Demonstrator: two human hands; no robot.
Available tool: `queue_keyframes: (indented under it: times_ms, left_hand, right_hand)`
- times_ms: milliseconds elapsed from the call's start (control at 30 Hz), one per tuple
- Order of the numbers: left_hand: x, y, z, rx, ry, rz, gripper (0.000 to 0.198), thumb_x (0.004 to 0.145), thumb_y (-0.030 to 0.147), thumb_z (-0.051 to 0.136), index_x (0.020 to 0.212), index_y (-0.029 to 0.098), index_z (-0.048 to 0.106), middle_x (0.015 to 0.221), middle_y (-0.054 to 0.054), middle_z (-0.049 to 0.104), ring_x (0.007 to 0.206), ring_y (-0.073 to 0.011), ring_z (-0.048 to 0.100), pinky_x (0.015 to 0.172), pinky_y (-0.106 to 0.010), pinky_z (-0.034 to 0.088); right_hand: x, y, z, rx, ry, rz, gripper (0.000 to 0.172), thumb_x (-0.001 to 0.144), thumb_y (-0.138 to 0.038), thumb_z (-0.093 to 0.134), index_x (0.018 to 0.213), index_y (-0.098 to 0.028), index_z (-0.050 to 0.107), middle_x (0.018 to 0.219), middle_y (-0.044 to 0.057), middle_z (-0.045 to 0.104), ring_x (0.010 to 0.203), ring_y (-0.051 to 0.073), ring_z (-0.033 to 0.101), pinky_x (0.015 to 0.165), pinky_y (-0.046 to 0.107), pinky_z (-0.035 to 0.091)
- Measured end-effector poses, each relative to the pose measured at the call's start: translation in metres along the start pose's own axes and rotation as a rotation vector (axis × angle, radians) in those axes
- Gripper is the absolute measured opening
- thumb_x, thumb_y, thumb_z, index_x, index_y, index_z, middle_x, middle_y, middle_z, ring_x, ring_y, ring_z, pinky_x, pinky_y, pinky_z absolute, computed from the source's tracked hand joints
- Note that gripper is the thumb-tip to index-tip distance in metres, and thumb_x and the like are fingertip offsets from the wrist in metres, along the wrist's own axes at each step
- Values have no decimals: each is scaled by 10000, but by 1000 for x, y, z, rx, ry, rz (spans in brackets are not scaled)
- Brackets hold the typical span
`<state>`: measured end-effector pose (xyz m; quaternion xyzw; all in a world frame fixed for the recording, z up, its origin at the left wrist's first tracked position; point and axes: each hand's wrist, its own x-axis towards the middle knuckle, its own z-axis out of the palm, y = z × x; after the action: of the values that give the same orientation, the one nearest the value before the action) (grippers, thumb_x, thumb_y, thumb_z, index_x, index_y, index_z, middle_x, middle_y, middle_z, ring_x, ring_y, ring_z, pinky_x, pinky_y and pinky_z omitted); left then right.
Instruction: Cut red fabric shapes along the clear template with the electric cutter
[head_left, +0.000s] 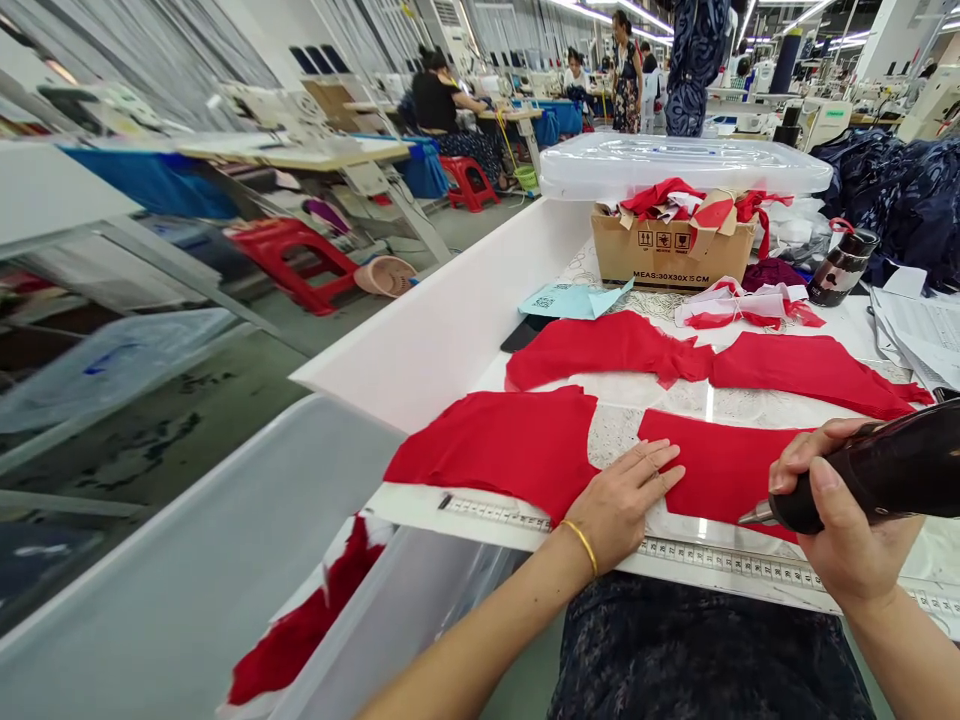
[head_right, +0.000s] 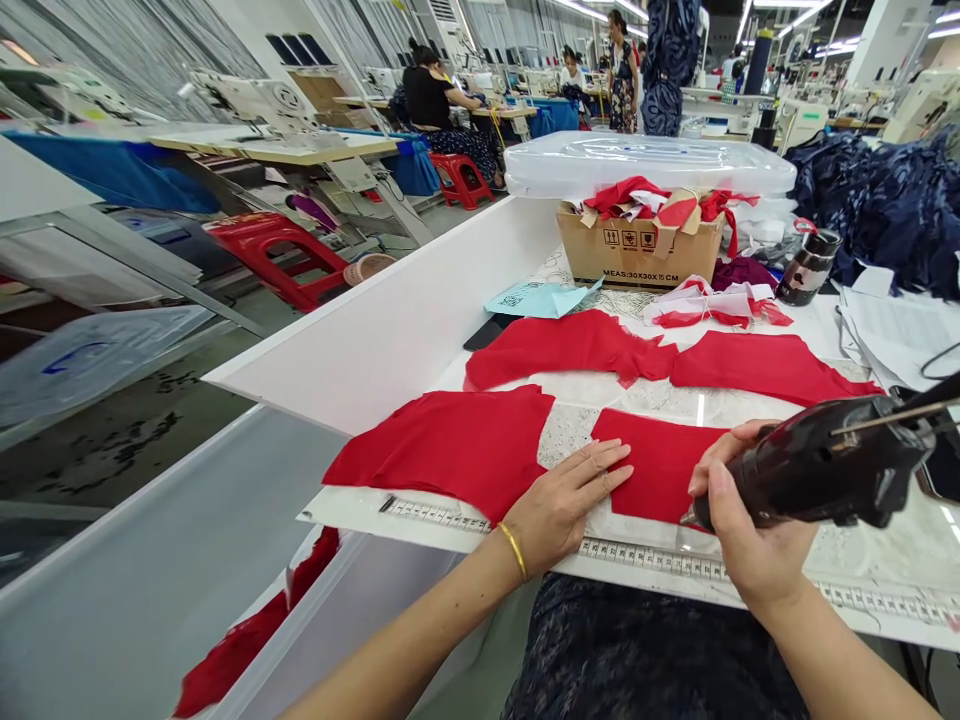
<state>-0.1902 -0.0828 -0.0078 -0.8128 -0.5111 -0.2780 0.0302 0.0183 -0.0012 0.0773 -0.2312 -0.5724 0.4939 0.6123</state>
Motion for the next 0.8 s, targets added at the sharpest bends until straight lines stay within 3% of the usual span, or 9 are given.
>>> queue_keyframes:
  times_ms: [267, 500, 800]
  left_hand:
    - [-3, -2, 2, 4, -8, -9, 688, 777, -79, 417, 1399, 160, 586, 1436, -144, 621, 1410, -269, 529, 1136, -503, 524]
    - [-1, -1, 1, 32, 33, 11, 605, 812, -91, 392, 1327, 131, 620, 1395, -161, 644, 1369, -269, 571, 1115, -477, 546]
    - [-1, -2, 1, 35, 60, 23, 586, 821, -90, 383, 1306, 129, 629, 1369, -158, 658, 1356, -265, 582, 1096, -460, 563]
  right_hand:
    - [-1, -4, -4, -15, -8, 7, 207, 878, -281, 738, 1016, -247, 588, 663, -48, 634, 521, 133, 610, 491, 270, 545]
    - [4, -16, -22, 12, 81, 27, 298, 801, -342, 838, 993, -244, 633, 659, -38, 636, 512, 139, 593, 471, 272, 522]
    - [2, -16, -29, -35, 76, 1, 262, 808, -351, 843, 907, -241, 627, 643, -34, 627, 517, 144, 596, 480, 282, 521]
